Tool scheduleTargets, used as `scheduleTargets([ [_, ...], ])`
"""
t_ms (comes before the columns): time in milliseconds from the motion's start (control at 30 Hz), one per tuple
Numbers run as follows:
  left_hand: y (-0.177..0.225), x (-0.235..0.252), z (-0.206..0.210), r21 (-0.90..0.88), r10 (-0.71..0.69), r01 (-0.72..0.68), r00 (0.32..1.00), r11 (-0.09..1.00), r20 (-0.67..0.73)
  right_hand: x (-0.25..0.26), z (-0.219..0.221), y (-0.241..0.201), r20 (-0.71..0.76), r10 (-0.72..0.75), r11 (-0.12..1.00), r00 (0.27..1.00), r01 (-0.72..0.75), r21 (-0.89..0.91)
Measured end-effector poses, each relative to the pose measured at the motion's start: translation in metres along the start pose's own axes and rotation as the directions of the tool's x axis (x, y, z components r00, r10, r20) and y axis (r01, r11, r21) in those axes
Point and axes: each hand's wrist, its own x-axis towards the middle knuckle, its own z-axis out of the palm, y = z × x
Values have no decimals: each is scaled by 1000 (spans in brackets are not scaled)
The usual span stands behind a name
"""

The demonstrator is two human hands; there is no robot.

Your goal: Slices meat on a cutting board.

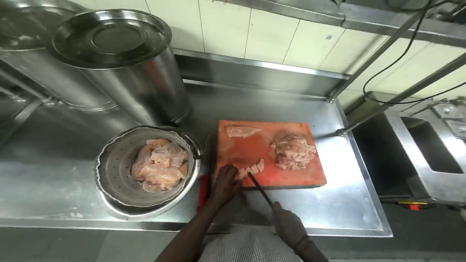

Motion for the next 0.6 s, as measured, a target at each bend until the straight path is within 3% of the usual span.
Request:
scheduleTargets([
  [400,-7,0,8,43,63,-61,997,997,-37,12,-23,-45,-2,-42,999,999,42,-33],
  [600,-7,4,6,9,61,-61,998,998,-20,52,-19,-72,-50,-105,994,993,106,11],
])
